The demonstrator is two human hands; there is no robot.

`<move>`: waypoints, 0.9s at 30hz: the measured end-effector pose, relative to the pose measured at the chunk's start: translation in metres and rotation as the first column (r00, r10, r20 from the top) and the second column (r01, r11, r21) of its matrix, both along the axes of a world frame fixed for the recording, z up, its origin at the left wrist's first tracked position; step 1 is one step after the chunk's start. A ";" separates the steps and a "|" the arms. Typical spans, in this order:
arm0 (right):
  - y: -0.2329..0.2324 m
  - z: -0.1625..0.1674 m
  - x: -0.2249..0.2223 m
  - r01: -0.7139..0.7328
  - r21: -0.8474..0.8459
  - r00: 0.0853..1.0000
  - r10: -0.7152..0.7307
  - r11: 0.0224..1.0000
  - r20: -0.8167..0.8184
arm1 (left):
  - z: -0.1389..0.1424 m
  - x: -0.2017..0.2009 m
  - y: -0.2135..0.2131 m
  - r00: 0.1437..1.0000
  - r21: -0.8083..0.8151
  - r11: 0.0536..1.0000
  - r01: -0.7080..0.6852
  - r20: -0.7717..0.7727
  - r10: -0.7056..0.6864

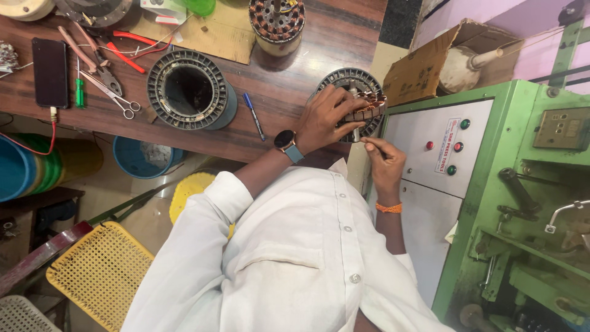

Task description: The person works on a copper motor armature set in a ring holder on the workbench, using both hands to press, tuck and reposition the copper windings around the armature, turning the armature as they work. They continue adjusting the windings throughout the episode.

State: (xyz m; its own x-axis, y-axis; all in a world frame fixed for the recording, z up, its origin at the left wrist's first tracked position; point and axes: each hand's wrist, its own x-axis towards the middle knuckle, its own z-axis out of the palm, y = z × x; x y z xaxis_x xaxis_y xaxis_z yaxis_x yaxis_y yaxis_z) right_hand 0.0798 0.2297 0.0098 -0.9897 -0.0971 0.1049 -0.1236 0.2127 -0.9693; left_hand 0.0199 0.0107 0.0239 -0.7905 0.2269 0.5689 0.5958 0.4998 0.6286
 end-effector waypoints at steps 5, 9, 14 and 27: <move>0.010 0.033 -0.013 0.055 0.267 0.998 -0.063 0.962 0.019 | -0.013 0.001 0.007 0.995 0.027 0.997 -0.069 -0.072 0.071; 0.006 0.062 -0.039 0.106 0.417 0.991 -0.062 0.903 -0.118 | -0.020 0.001 0.009 0.988 0.032 0.995 -0.092 -0.125 0.095; -0.006 0.084 -0.074 0.010 0.465 0.914 0.180 0.886 -0.362 | -0.020 0.004 0.014 0.984 0.055 0.992 -0.111 -0.133 0.118; -0.018 0.088 -0.112 -0.171 0.562 0.851 0.408 0.809 -0.329 | -0.011 0.009 0.016 0.983 0.097 0.981 -0.168 -0.054 0.173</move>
